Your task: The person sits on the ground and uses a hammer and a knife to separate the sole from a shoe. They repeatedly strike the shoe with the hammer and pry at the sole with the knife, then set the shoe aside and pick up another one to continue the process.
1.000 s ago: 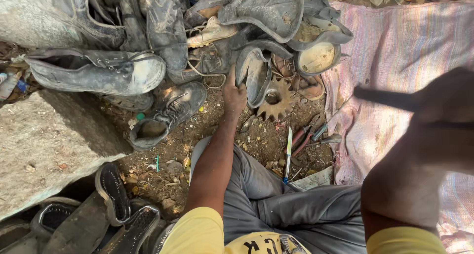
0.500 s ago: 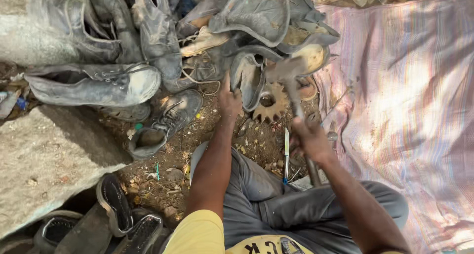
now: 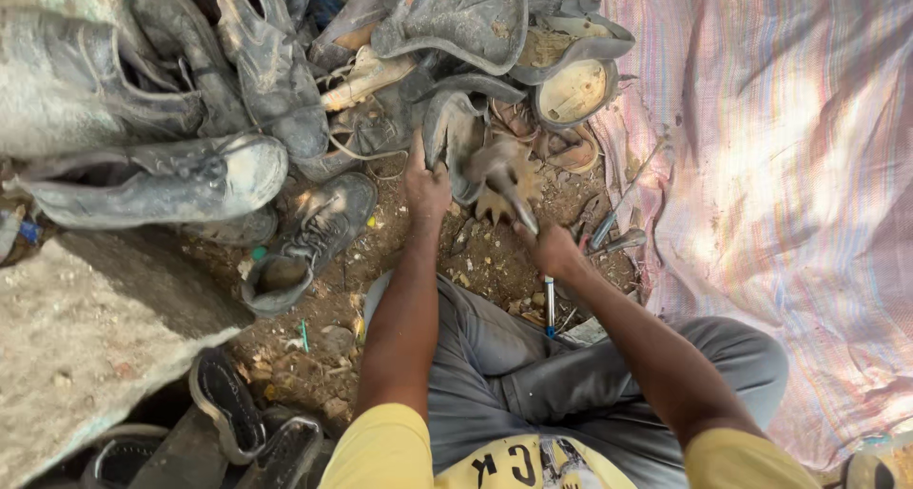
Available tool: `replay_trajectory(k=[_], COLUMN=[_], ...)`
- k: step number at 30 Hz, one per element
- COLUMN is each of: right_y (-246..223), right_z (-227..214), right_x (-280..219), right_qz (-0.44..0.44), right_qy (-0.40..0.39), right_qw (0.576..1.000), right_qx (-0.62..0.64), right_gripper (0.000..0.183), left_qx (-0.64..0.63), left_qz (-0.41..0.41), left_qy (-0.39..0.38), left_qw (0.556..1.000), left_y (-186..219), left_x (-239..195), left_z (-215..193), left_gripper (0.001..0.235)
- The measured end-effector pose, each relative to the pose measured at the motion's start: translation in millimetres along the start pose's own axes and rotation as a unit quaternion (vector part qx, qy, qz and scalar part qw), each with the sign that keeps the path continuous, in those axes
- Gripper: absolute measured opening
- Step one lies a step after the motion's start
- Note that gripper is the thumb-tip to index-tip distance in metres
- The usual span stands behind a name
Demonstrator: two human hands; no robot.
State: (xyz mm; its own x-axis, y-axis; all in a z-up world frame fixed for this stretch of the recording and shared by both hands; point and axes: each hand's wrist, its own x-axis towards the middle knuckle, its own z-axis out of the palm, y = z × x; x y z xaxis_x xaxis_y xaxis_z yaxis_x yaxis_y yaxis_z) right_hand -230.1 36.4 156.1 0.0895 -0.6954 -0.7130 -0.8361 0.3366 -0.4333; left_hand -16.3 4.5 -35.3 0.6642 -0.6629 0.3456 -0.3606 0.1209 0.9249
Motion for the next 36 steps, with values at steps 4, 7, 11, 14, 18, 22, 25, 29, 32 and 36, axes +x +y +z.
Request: replay_trajectory(k=[4, 7, 11, 14, 18, 22, 25, 29, 32, 36], right_y=[54, 74, 105, 104, 86, 64, 56, 49, 50, 50], right_z=[-1, -22, -10, -2, 5, -2, -8, 6, 14, -1], right_x=[24, 33, 34, 51, 53, 30, 23, 28, 28, 14], right_qz=[-0.029, -0.045, 0.006, -0.047, -0.065, -0.138, -0.269, -0.275, -0.277, -0.365], right_qy=[-0.063, -0.099, -0.093, -0.039, -0.008, 0.125, 0.157, 0.025, 0.089, 0.261], right_qw=[0.995, 0.977, 0.97, 0.985, 0.994, 0.981, 0.94, 0.912, 0.92, 0.885], right_qx=[0.066, 0.185, 0.223, 0.162, 0.086, -0.045, 0.14, 0.304, 0.261, 0.128], right_gripper=[0.064, 0.054, 0.059, 0.058, 0.056, 0.057, 0.065, 0.056, 0.049, 0.064], left_qx=[-0.024, -0.19, -0.245, -0.479, -0.452, -0.422, -0.42, -0.472, -0.466, -0.406], left_qz=[-0.186, -0.122, -0.154, -0.074, -0.101, -0.117, -0.139, -0.207, -0.353, -0.316], left_qy=[-0.087, -0.029, 0.051, 0.023, 0.038, 0.038, 0.041, 0.027, 0.012, -0.042], left_qw=[0.978, 0.974, 0.956, 0.874, 0.885, 0.898, 0.896, 0.856, 0.811, 0.856], left_y=[1, 7, 25, 59, 105, 136, 145, 152, 146, 99], left_x=[18, 18, 21, 20, 12, -22, -47, -83, -87, -82], left_z=[1, 2, -22, -53, -69, -80, -75, -61, -63, -64], left_gripper=[0.069, 0.065, 0.069, 0.074, 0.069, 0.068, 0.069, 0.067, 0.054, 0.05])
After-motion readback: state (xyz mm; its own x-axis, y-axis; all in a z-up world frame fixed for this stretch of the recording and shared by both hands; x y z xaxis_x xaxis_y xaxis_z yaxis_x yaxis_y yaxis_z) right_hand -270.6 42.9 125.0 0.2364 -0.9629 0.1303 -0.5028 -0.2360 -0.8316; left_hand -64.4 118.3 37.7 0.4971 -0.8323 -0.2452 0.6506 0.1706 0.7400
